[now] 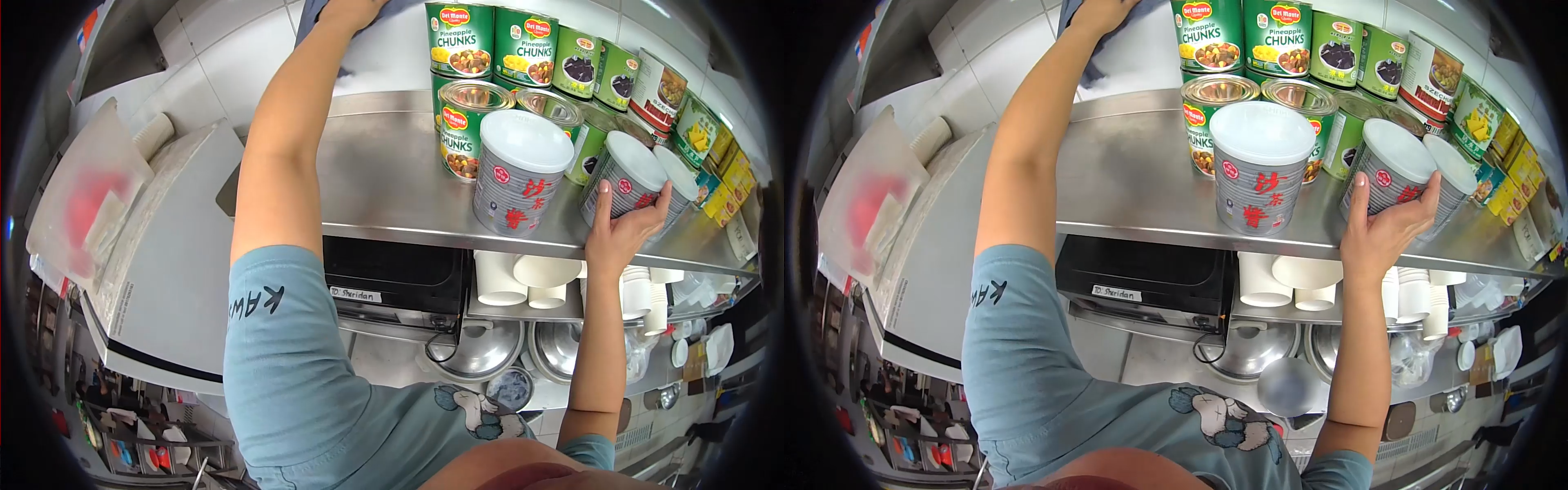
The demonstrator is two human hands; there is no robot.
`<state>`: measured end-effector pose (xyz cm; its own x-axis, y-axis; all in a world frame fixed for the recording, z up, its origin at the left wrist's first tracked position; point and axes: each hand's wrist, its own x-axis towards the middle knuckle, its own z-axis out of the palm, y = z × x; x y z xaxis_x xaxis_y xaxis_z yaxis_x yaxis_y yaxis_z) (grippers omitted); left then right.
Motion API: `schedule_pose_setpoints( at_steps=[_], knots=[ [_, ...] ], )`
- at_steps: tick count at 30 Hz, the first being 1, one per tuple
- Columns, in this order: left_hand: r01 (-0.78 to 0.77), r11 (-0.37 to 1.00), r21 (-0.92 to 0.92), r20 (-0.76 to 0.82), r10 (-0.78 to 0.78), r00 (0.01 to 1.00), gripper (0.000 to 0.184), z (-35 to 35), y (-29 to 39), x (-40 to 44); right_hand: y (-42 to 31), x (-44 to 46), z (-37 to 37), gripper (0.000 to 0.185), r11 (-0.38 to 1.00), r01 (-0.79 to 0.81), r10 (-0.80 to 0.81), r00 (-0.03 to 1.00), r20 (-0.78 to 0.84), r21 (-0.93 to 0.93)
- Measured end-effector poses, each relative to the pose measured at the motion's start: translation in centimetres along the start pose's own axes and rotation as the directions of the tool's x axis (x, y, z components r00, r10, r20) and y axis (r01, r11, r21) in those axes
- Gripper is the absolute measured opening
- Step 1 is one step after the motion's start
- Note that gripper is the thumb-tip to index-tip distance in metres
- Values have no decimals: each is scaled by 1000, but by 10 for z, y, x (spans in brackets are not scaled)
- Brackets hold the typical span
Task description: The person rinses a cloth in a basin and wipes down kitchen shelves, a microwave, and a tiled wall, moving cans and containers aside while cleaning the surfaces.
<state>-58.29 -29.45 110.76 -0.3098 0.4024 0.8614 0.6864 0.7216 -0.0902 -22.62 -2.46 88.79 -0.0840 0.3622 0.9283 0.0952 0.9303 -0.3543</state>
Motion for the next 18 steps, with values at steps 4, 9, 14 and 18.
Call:
schedule_pose_setpoints(
  at_steps=[4,9,14,18],
  knots=[
    [-99,975,-201,164,133,977,66,34,5,-42,-2,-1,1,92,1000,-20,20,1000,5,24],
    [-236,947,-217,597,320,736,57,88,-7,-142,-4,-2,1,92,1000,-28,28,1000,8,-4],
    [-83,987,-141,773,162,614,60,53,29,-145,-4,-2,3,94,1000,-20,20,1000,4,-19],
    [-253,947,-197,691,317,650,69,52,-21,-155,-4,-2,-2,94,999,-32,32,999,23,7]
  ],
)
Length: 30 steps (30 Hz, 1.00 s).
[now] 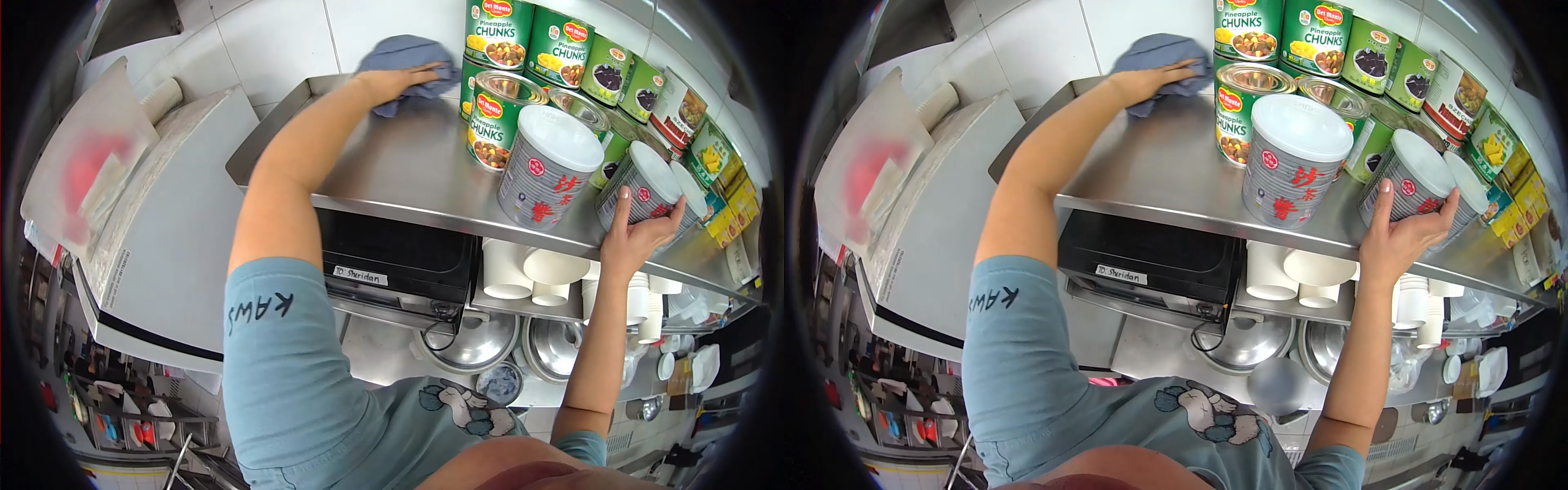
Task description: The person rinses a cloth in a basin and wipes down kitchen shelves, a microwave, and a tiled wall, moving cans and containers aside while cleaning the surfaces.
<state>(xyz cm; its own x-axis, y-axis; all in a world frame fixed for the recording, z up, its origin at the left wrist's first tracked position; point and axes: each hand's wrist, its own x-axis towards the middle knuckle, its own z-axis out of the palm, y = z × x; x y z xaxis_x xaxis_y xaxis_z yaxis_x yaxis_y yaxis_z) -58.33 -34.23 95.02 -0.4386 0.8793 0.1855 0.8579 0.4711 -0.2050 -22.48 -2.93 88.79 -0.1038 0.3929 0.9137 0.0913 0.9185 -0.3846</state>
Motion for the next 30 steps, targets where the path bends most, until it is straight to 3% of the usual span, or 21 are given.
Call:
schedule_pose_setpoints(
  at_steps=[1,5,8,10,12,13,14,17,19,22,24,25,27,28,30],
  knots=[
    [-7,998,55,-30,9,1000,69,1,-19,-16,1,1,1,93,1000,2,-2,1000,-2,2],
    [328,943,56,133,-332,934,71,-17,-65,-97,2,0,3,93,1000,18,-19,1000,-20,-17],
    [411,909,70,143,-417,898,74,-15,-48,-84,2,0,4,93,998,36,-36,999,-16,-52],
    [118,993,-27,9,-117,993,70,11,-48,-44,3,0,5,93,997,44,-45,999,-22,-67],
    [95,986,-136,42,-90,995,61,2,0,0,1,1,3,93,999,20,-21,1000,-18,-34],
    [-17,986,-164,-35,12,999,54,22,-8,27,0,0,3,93,1000,-6,6,1000,-19,-9],
    [65,985,-160,-2,-66,998,52,3,19,29,0,0,4,93,1000,1,-1,1000,-19,-3],
    [28,950,-312,-135,-74,988,57,24,-3,35,2,1,4,93,1000,-13,13,1000,-4,-1],
    [38,975,-218,-575,-159,803,66,30,-20,27,3,1,6,93,1000,-7,7,1000,-13,6],
    [319,892,-321,-630,-452,632,75,17,-36,8,5,-1,8,91,1000,8,-8,1000,-7,14],
    [389,862,-324,-716,-493,495,79,20,-59,3,6,-1,9,90,1000,9,-9,1000,-18,12],
    [441,836,-327,-797,-495,347,80,20,-70,2,5,-1,9,89,1000,-2,2,1000,-10,21],
    [568,630,-530,-713,-693,105,78,16,-86,-4,7,-1,10,88,1000,9,-8,1000,-18,26],
    [592,535,-603,-662,-750,4,79,17,-103,-7,8,-1,11,86,999,24,-23,1000,-19,34],
    [597,471,-649,-654,-747,-122,77,23,-144,-21,4,-1,14,85,994,-2,5,1000,-19,111]
  ],
)
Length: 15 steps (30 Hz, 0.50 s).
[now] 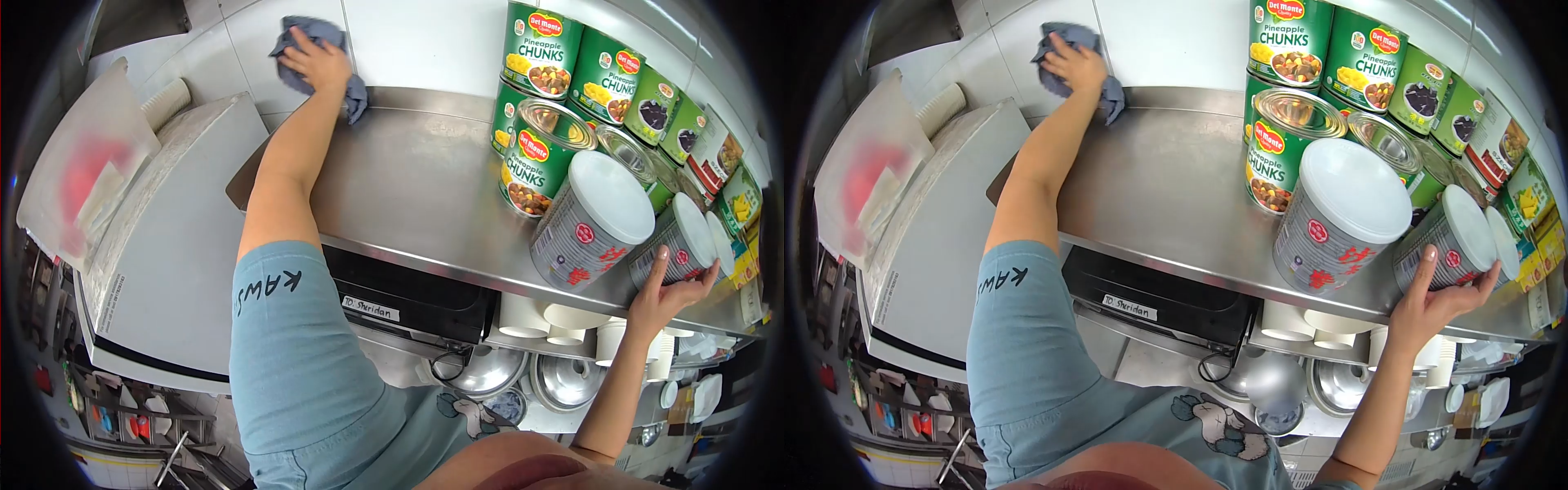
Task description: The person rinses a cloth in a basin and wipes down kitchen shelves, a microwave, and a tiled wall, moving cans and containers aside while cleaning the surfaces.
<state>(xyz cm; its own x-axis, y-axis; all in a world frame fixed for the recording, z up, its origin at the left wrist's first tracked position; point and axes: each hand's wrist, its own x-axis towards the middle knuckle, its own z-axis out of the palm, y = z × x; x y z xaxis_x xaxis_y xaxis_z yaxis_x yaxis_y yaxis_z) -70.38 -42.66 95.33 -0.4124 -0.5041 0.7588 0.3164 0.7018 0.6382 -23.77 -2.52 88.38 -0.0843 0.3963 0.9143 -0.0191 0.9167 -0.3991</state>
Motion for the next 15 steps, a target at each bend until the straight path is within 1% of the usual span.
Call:
schedule_pose_setpoints(
  at_steps=[1,2,4,5,6,7,9,10,11,12,13,14,15],
  knots=[
    [144,988,-48,-7,-144,990,76,-1,-5,16,1,0,1,84,999,-12,11,1000,2,39],
    [286,954,-96,-7,-288,958,76,-3,-10,30,2,0,1,84,997,-22,22,1000,6,78],
    [465,885,-33,-26,-465,885,78,-2,-33,59,1,-1,0,84,997,-16,15,1000,15,79],
    [508,855,-106,18,-509,860,80,0,-39,59,0,0,0,84,999,-9,9,1000,8,40],
    [500,858,-118,23,-501,865,80,5,-25,57,0,0,1,84,1000,-5,5,1000,-1,-1],
    [524,828,-197,14,-532,846,82,11,-15,42,0,0,-1,84,1000,-4,4,1000,6,-6],
    [429,878,-211,0,-439,899,90,11,12,3,-1,0,1,85,1000,-16,16,1000,5,20],
    [218,973,-80,56,-214,975,95,11,33,-26,-2,0,2,85,1000,-12,12,1000,12,27],
    [0,992,-129,86,11,996,97,10,54,-58,-2,-1,3,85,998,-26,26,1000,4,64],
    [-261,965,-19,157,261,953,100,7,78,-87,-2,-1,2,85,994,-41,41,999,-7,100],
    [-564,825,-19,314,541,780,93,-10,104,-111,-2,0,1,85,994,-38,40,999,-17,105],
    [-773,628,-84,366,741,563,71,-11,129,-122,-2,0,0,84,999,-20,20,1000,-17,28],
    [-582,695,-422,436,718,542,61,5,146,-134,-2,0,-1,84,999,-2,2,1000,-13,-47]
  ],
)
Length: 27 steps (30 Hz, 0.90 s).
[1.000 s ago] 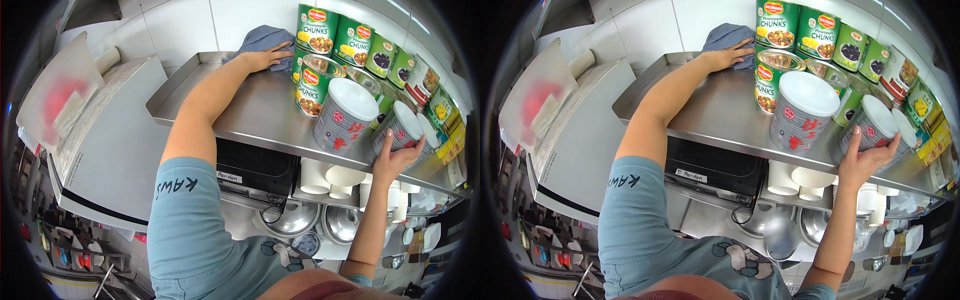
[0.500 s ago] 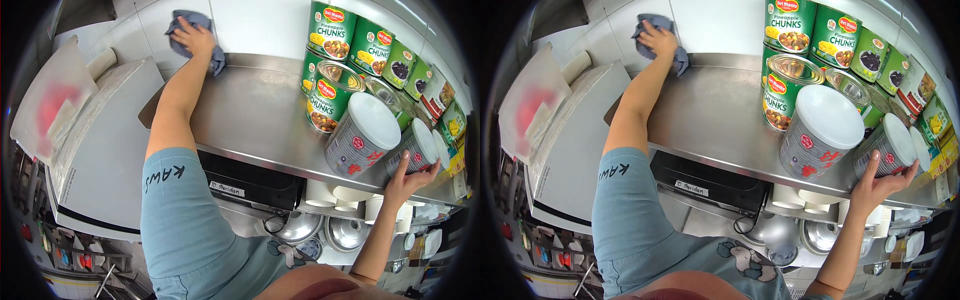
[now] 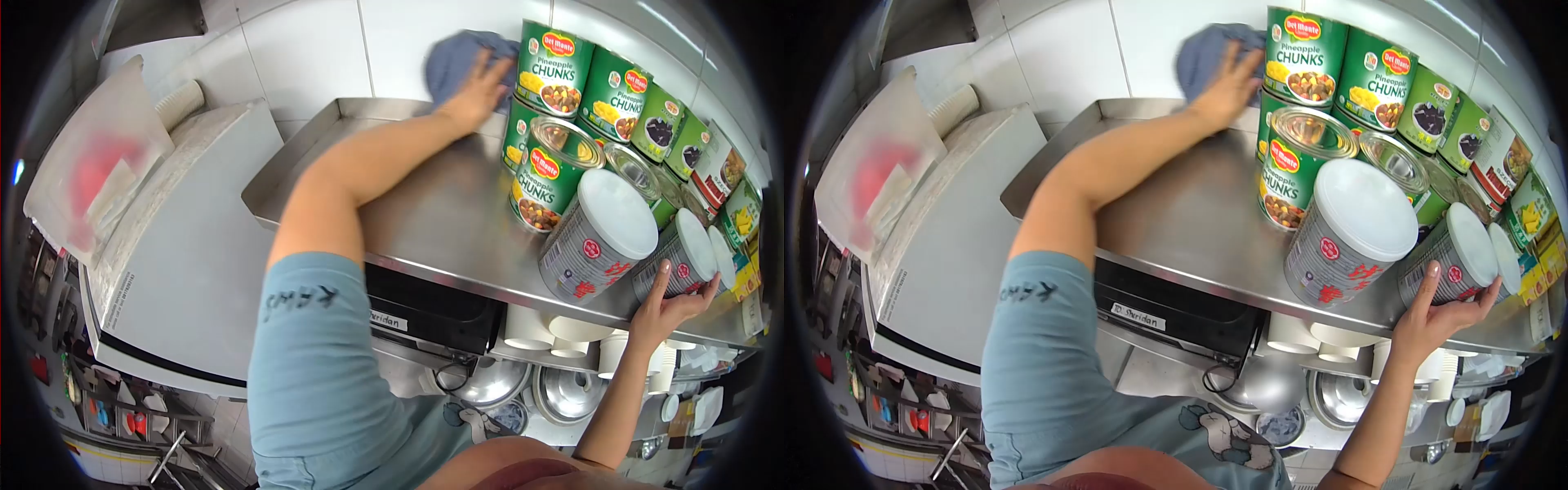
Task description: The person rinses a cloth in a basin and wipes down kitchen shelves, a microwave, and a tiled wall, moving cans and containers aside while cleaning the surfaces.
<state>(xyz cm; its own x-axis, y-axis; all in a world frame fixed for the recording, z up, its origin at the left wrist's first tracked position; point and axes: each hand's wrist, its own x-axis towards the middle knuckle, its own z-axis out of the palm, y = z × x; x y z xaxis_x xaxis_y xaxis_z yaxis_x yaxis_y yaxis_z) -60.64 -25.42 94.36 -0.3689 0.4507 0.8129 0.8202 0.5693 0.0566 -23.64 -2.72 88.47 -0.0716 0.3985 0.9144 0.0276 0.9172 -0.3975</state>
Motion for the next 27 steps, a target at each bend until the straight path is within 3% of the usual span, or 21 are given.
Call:
schedule_pose_setpoints(
  at_steps=[1,2,3,4,5,7,9,10,11,12,14,15,16,17,18,21,23,25,26,27],
  knots=[
    [36,924,-381,79,-7,997,52,14,6,9,2,0,-4,84,1000,0,0,1000,-9,11],
    [-53,922,-385,22,66,998,52,9,8,17,4,1,-5,84,1000,-9,9,1000,5,6],
    [-156,914,-375,-38,152,988,52,-3,8,28,5,1,-2,83,1000,-20,20,1000,7,7],
    [-45,943,-330,47,64,997,51,-19,6,36,6,1,-1,83,999,-33,33,999,8,36],
    [-52,945,-322,45,70,997,51,-31,-2,44,5,1,-1,83,998,-36,36,999,1,44],
    [-211,964,-165,-187,179,966,51,-54,-31,62,5,0,-1,81,999,-26,26,1000,-4,23],
    [-186,981,-48,-362,157,919,51,-92,-62,80,7,0,1,79,1000,-16,16,1000,-1,15],
    [-69,990,-121,-360,21,933,59,-116,-77,78,7,-1,2,79,999,-13,13,1000,-3,36],
    [129,988,90,-416,-80,906,64,-131,-107,85,7,-1,2,78,998,-8,9,1000,-12,56],
    [211,974,82,-492,-145,858,58,-146,-125,83,7,-1,2,78,998,-9,10,1000,-14,56],
    [208,949,238,-702,20,712,55,-155,-204,80,8,-1,3,78,999,-5,6,1000,-14,39],
    [335,935,119,-749,-137,648,59,-163,-205,65,7,-1,3,78,999,-7,8,1000,-18,31],
    [450,884,128,-771,-197,605,63,-167,-234,51,6,-1,3,78,1000,-9,9,1000,-24,28],
    [605,784,139,-742,-322,588,63,-164,-275,36,5,-1,3,79,1000,-16,17,1000,-25,24],
    [775,616,-140,-611,-670,422,67,-172,-224,18,4,-1,2,79,999,-26,26,999,-20,18],
    [933,264,-245,-430,-892,139,74,-154,-244,0,5,0,2,80,1000,-11,11,1000,-22,3],
    [837,302,-456,-485,-873,51,73,-134,-202,-2,4,-1,-1,82,1000,-13,13,1000,-4,-27],
    [820,423,-387,-577,-804,142,71,-107,-193,6,3,0,1,83,1000,-19,19,1000,-13,-5],
    [721,539,-435,-569,-785,244,75,-111,-137,7,1,0,0,84,1000,-24,24,1000,-7,-7],
    [560,715,-418,-641,-669,376,81,-87,-150,14,0,0,1,84,1000,-26,26,1000,-4,-4]
  ],
)
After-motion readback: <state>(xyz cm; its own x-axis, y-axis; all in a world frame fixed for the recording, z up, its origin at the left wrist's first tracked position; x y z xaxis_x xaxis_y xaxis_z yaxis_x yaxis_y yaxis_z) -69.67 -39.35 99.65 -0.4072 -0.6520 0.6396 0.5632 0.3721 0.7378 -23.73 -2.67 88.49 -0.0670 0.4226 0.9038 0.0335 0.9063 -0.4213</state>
